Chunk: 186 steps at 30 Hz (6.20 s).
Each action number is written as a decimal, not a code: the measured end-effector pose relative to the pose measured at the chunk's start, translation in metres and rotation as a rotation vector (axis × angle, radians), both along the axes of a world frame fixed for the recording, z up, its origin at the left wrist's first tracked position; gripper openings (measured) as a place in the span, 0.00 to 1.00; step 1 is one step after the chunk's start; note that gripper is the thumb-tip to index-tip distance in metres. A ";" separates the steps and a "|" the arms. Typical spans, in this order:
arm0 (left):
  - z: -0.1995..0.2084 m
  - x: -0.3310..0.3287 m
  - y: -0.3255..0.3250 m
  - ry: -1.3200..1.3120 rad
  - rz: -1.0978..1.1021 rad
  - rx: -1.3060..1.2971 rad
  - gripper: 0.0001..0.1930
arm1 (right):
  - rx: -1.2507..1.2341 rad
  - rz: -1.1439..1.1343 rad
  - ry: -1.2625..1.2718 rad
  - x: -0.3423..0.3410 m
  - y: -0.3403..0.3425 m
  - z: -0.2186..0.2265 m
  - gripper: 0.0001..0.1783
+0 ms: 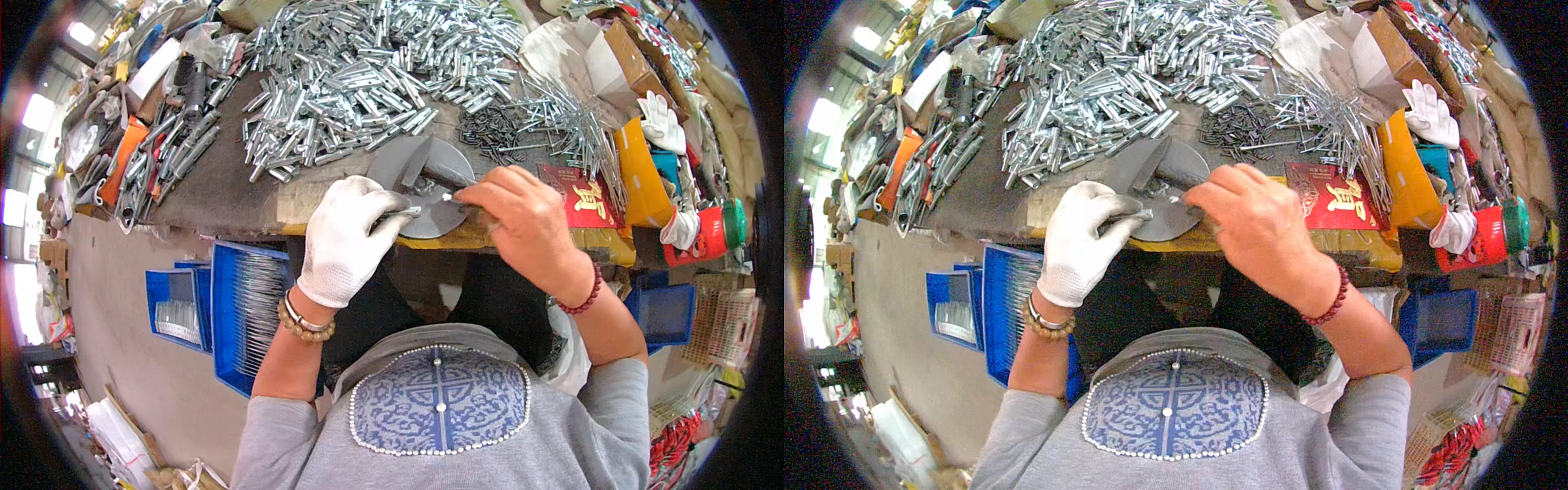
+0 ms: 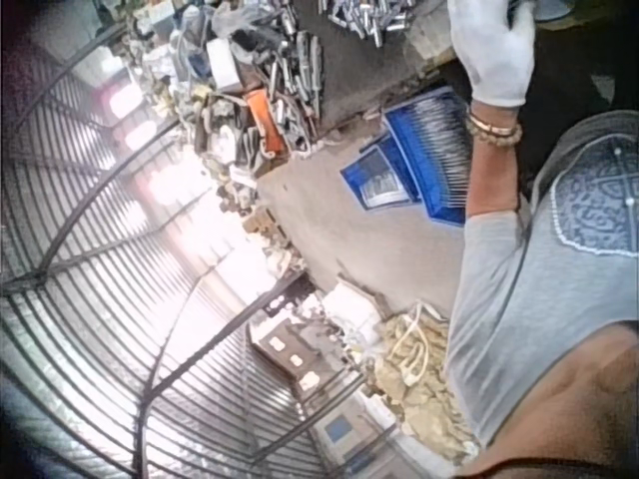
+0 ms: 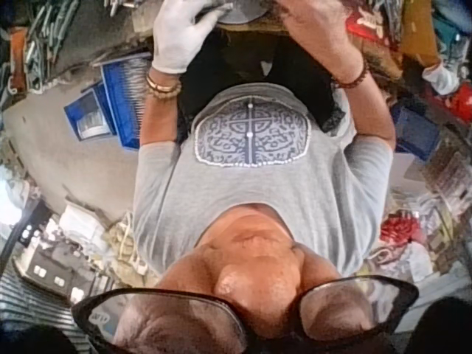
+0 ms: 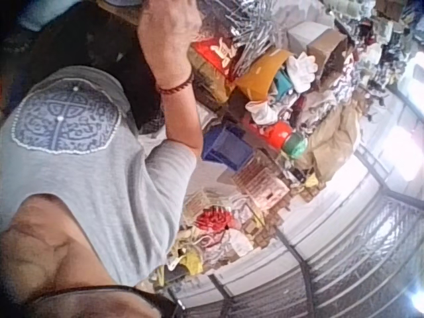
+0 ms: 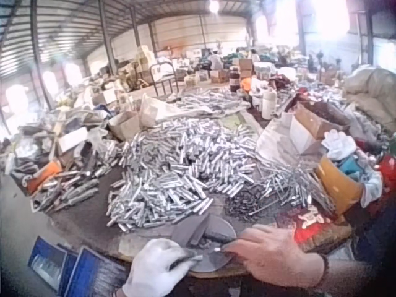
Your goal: The person is hammering small metal rods or pins into a circular metal plate as part of an assembly process in a manufacturing facility.
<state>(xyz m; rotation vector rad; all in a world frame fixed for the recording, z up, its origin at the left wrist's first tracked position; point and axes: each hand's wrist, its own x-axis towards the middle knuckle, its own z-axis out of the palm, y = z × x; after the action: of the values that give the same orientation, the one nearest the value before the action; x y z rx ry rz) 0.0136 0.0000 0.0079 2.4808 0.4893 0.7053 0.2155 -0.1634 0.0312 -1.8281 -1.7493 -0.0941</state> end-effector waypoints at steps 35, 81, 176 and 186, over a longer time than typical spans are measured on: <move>-0.009 -0.007 -0.001 -0.053 -0.018 -0.110 0.08 | 0.169 -0.196 0.047 -0.005 -0.003 -0.021 0.13; -0.015 -0.006 0.003 -0.069 -0.035 -0.048 0.08 | -0.158 0.070 0.010 -0.036 0.040 0.011 0.14; -0.262 -0.357 0.047 -0.119 1.575 -0.611 0.28 | 0.076 -0.204 0.815 -0.032 -0.014 -0.068 0.20; -0.261 -0.365 0.060 0.229 1.634 -0.457 0.24 | 0.083 -0.203 0.862 -0.051 -0.012 -0.058 0.19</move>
<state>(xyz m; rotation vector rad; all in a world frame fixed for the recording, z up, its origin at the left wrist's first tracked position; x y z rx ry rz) -0.3512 0.0601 -0.2530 1.2771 2.4618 0.6495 0.1647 -0.1754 -0.0271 -1.6176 -0.9413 0.4675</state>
